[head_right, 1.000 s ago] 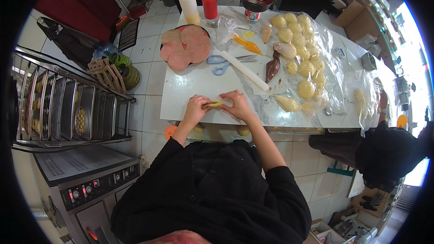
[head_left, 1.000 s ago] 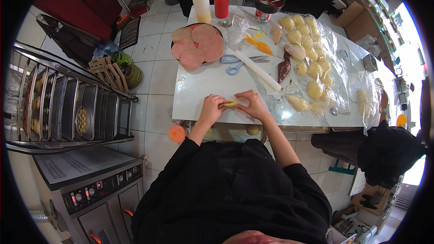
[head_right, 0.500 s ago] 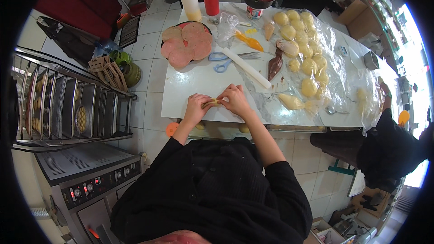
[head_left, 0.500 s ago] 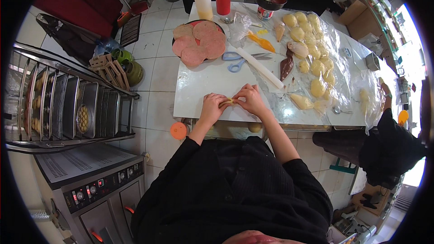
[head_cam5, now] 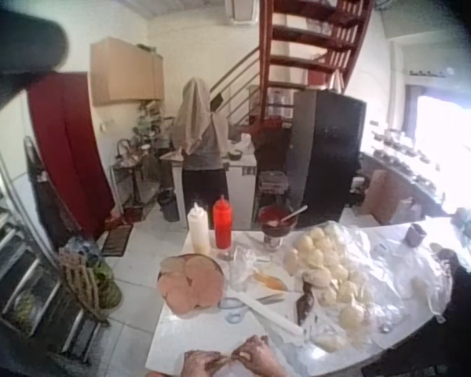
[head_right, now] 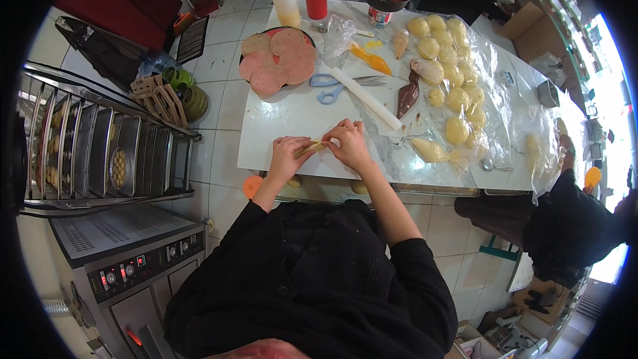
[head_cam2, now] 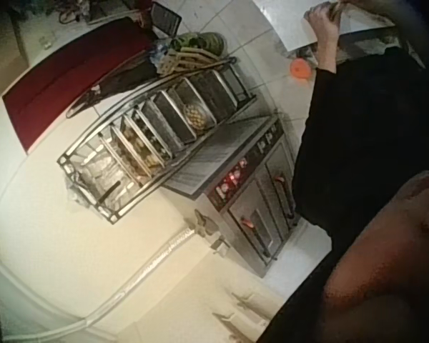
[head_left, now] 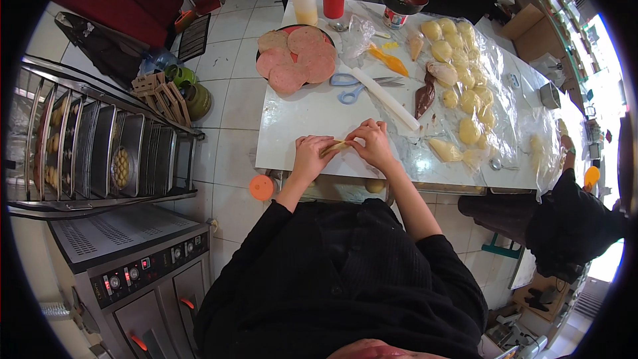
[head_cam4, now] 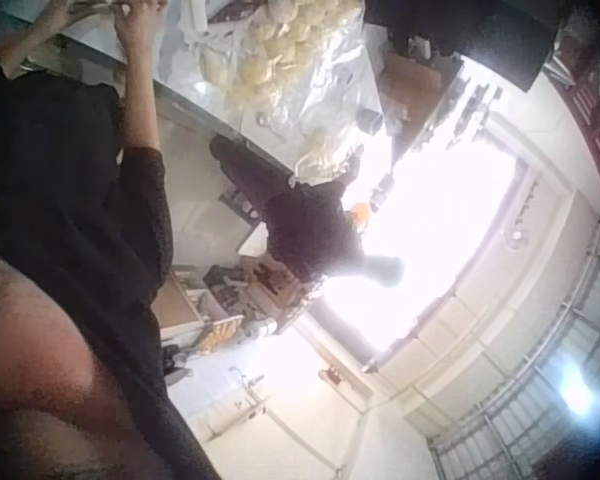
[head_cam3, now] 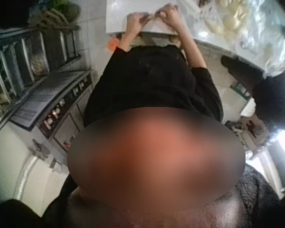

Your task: The person flattens a piece of dough with a rolling pin, fills it with a chocolate-like substance from a piping bag, and folds the dough over to seal it before placing it onto a metal tray with other dough pieces.

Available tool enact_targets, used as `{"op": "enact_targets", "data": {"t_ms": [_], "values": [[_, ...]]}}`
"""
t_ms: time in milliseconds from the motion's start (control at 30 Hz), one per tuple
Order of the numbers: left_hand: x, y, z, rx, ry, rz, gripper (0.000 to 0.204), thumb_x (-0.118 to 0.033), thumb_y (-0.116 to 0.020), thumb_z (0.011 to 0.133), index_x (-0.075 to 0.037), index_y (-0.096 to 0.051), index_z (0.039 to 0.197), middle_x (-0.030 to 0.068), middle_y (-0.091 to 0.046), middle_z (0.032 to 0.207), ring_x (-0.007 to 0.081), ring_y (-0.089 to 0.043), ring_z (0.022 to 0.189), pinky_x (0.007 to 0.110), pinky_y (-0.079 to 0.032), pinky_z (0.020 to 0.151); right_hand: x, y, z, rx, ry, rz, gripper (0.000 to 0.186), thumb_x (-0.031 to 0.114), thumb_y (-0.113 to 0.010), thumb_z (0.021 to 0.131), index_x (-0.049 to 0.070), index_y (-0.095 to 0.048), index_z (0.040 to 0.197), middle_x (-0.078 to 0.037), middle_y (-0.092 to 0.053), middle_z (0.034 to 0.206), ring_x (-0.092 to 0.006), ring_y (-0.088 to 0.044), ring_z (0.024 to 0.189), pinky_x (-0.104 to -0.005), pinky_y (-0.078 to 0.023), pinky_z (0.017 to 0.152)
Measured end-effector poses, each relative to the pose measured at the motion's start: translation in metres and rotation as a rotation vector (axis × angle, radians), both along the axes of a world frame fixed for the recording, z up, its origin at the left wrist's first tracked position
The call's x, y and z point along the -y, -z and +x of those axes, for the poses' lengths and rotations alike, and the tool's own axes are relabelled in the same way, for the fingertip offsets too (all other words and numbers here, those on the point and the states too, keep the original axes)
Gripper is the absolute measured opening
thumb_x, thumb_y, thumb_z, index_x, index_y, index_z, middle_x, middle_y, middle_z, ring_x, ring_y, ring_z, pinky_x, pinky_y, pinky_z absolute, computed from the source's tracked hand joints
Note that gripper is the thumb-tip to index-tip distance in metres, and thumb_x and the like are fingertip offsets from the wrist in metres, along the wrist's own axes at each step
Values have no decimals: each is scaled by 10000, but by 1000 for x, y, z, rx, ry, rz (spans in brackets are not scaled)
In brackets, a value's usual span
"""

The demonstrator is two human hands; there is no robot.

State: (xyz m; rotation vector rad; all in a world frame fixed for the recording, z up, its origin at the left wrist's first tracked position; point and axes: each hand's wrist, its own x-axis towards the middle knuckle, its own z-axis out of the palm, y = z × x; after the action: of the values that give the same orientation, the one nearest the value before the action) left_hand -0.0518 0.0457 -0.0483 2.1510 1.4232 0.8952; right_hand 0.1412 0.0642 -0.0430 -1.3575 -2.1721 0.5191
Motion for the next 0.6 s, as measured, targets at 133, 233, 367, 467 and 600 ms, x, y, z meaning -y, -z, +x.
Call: {"op": "enact_targets", "data": {"t_ms": [133, 233, 367, 467, 600], "values": [[0, 8, -2, 68, -31, -31, 142, -156, -672, 748, -122, -650, 885, 6, -671, 847, 171, -608, 812, 342, -328, 848, 4, -12, -12, -75, 6, -65, 102, 219, -700, 705, 157, -696, 786, 38, -638, 794, -179, -499, 921, -395, -273, 844], [1, 9, 1, 82, -55, -33, 138, -121, -652, 759, -130, -602, 888, -1, -666, 804, 161, -618, 763, 337, -316, 854, 2, -7, -15, -53, -14, -48, 115, 221, -699, 705, 161, -698, 803, 44, -634, 800, -183, -495, 939, -406, -267, 849], [1, 8, 1, 83, -78, 22, 191, -95, -647, 762, -135, -536, 913, -25, -655, 752, 138, -622, 727, 332, -316, 856, 3, -7, -12, -4, 25, 40, 108, 234, -696, 708, 166, -705, 792, 47, -635, 819, -181, -491, 956, -421, -263, 854], [3, 9, 2, 86, -86, 31, 193, -94, -640, 769, -137, -522, 916, -25, -655, 754, 137, -622, 724, 335, -313, 861, 5, -9, -22, -134, 74, 69, 70, 229, -698, 705, 162, -705, 725, 40, -643, 807, -176, -496, 949, -425, -264, 857], [5, 4, 4, 87, -78, 38, 206, -101, -656, 768, -119, -537, 935, -10, -651, 759, 147, -632, 751, 331, -321, 859, 2, -1, -18, -15, -31, 26, 92, 223, -692, 713, 167, -704, 785, 32, -648, 795, -184, -498, 952, -431, -265, 861]]}}
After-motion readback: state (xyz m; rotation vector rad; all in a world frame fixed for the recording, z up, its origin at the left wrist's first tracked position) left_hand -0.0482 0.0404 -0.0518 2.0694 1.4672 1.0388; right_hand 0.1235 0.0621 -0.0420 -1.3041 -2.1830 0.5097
